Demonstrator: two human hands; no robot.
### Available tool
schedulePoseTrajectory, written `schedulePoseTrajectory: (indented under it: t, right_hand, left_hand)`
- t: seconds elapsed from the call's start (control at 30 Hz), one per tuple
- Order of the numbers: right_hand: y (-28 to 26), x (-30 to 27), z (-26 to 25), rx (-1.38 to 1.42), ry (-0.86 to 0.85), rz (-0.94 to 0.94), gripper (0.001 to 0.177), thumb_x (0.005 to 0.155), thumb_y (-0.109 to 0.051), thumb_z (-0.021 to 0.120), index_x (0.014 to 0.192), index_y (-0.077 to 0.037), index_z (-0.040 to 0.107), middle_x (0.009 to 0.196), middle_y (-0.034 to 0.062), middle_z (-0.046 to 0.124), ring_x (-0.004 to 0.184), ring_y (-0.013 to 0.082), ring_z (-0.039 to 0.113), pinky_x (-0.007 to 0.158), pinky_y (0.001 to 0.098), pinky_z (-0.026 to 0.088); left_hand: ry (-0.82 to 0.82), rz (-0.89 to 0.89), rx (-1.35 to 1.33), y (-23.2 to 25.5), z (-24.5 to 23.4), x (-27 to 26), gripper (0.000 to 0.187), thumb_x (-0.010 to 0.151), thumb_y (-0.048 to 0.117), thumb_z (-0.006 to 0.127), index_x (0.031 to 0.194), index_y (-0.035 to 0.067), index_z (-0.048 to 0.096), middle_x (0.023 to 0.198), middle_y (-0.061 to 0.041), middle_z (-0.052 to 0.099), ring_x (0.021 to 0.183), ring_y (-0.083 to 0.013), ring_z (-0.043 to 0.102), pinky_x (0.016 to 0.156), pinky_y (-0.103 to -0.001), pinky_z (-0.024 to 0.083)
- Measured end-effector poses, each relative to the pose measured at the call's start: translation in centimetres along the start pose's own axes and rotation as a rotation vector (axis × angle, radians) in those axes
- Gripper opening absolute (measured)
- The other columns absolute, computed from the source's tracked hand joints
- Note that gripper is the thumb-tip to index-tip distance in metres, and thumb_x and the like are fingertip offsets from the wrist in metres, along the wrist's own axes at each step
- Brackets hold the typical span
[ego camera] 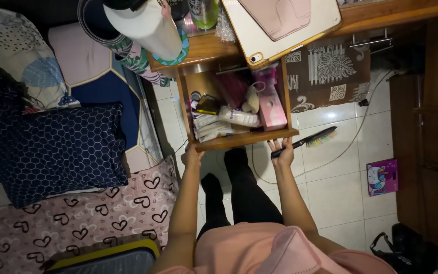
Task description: The person retrieves makeup brushes from a suitcase and cleans them one by one using a white wipe at a vanity table. They open drawers to access items and return the brushes to the suitcase after cleaning.
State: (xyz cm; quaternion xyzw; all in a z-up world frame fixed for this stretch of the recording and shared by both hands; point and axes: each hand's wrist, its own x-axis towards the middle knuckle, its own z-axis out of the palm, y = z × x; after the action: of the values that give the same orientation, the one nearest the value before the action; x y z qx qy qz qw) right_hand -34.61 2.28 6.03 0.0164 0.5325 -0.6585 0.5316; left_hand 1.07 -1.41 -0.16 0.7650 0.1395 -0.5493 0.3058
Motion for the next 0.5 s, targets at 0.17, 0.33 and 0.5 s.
schedulePoseTrajectory:
  t: [0.17, 0.33, 0.5]
  right_hand:
    - [-0.3, 3.4, 2.2, 0.032, -0.055, 0.003, 0.079, 0.09, -0.012, 0.039, 0.166, -0.024, 0.021, 0.173, -0.0025, 0.02, 0.146, 0.0398, 0.044, 0.113, 0.0546, 0.046]
    - [-0.7, 8.2, 5.8, 0.105, -0.192, -0.017, 0.081, 0.091, -0.013, 0.042, 0.168, -0.024, 0.018, 0.174, -0.0021, 0.022, 0.141, 0.0388, 0.044, 0.114, 0.0572, 0.046]
    - [-1.5, 13.5, 11.3, 0.122, -0.233, -0.002, 0.068, 0.088, -0.008, 0.042, 0.154, -0.022, 0.03, 0.155, 0.0001, 0.035, 0.125, 0.0318, 0.052, 0.108, 0.051, 0.049]
  left_hand:
    - [-0.138, 0.047, -0.233, 3.6, 2.9, 0.9, 0.041, 0.086, 0.007, 0.072, 0.124, -0.006, 0.065, 0.113, -0.019, 0.065, 0.086, -0.0295, 0.066, 0.066, -0.033, 0.067]
    - [-0.698, 0.219, -0.633, 6.7, 4.6, 2.6, 0.065, 0.076, -0.01, 0.046, 0.141, -0.003, 0.051, 0.111, -0.012, 0.058, 0.095, -0.0254, 0.061, 0.098, -0.05, 0.056]
    - [-0.87, 0.242, -0.669, 10.9, 8.1, 3.5, 0.081, 0.065, -0.014, 0.033, 0.145, -0.005, 0.041, 0.137, -0.021, 0.054, 0.131, -0.0364, 0.057, 0.117, -0.044, 0.045]
